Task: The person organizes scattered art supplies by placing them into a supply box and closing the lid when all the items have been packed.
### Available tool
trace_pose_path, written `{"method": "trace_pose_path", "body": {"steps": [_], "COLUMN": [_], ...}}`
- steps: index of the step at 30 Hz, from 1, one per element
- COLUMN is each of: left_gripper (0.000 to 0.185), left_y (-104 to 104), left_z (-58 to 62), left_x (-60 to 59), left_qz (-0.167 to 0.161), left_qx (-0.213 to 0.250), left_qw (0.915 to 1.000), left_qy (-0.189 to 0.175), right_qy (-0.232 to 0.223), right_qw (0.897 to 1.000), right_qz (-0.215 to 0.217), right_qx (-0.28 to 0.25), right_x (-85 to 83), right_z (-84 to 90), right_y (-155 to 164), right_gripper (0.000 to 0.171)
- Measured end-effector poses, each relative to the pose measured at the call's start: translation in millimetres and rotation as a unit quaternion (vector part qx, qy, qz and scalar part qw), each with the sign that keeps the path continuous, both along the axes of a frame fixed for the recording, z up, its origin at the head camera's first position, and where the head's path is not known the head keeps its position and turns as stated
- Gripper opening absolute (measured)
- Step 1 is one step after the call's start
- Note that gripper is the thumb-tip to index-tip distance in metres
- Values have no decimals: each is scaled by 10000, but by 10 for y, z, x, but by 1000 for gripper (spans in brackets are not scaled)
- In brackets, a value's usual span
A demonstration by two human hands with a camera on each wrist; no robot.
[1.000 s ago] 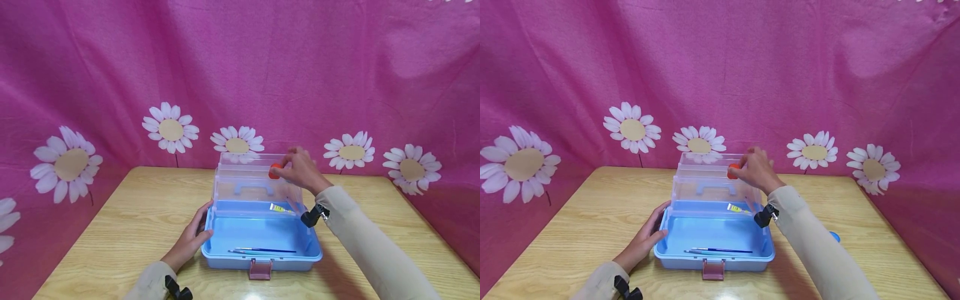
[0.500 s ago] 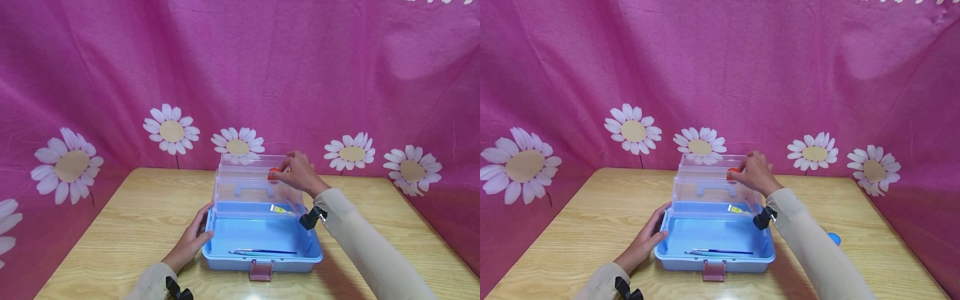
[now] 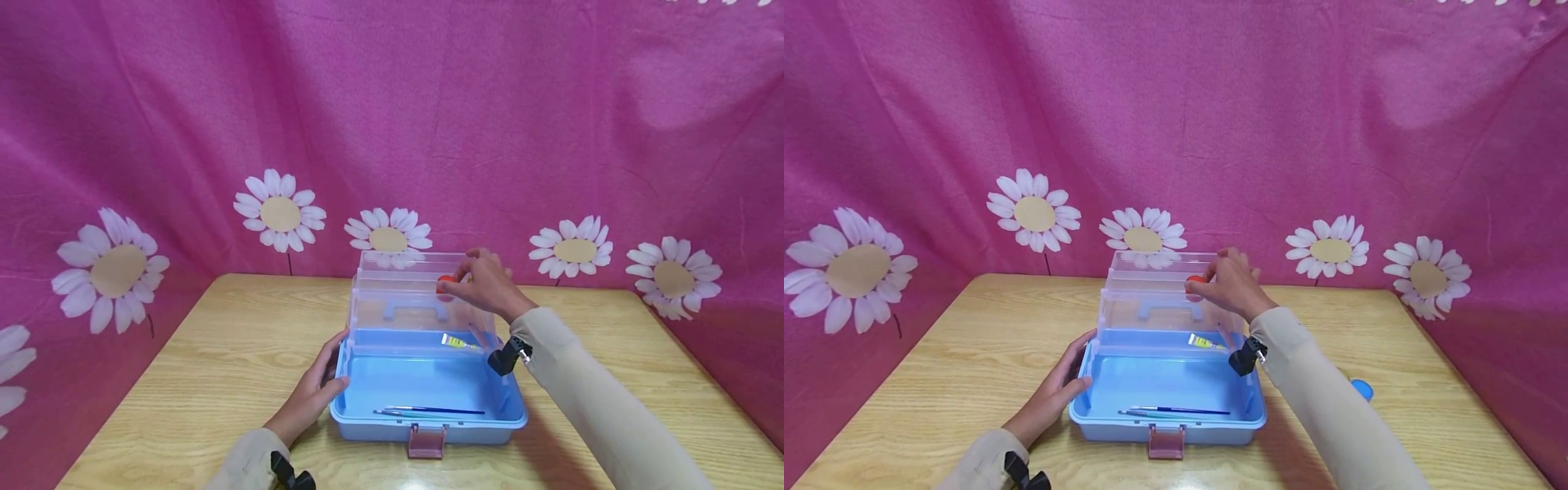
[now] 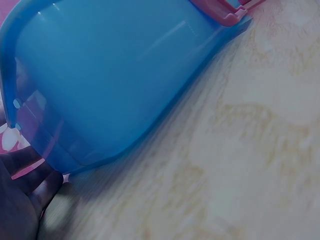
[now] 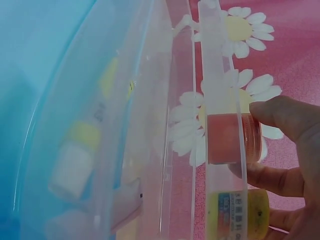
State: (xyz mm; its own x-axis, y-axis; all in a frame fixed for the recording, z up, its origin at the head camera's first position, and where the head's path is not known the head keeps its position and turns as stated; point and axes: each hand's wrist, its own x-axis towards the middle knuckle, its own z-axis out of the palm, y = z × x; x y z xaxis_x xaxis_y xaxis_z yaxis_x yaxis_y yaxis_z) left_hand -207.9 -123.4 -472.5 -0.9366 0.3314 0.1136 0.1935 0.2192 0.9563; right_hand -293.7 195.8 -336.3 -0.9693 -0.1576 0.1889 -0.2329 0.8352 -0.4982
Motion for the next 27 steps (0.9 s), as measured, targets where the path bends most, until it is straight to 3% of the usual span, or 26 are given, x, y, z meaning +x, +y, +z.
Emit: {"method": "trace_pose_path", "body": {"steps": [17,27], "left_gripper": [65,65], "left_y": [4,3], "left_z": [5,19], "left_x": [3,0], "left_qz": [-3,2], "left_qx": [-25,-2], "left_qw": [10000,10000], "left_qy": [-38,-79], "right_qy": [-212,-254], "right_qw": [9995,9990], "right_qz": [-153,81], "right_qx": [-174,-348], "right_x": [-26,-14], "right_z": [-34,3], "right_y": [-32,42], "right_gripper": [34,41]}}
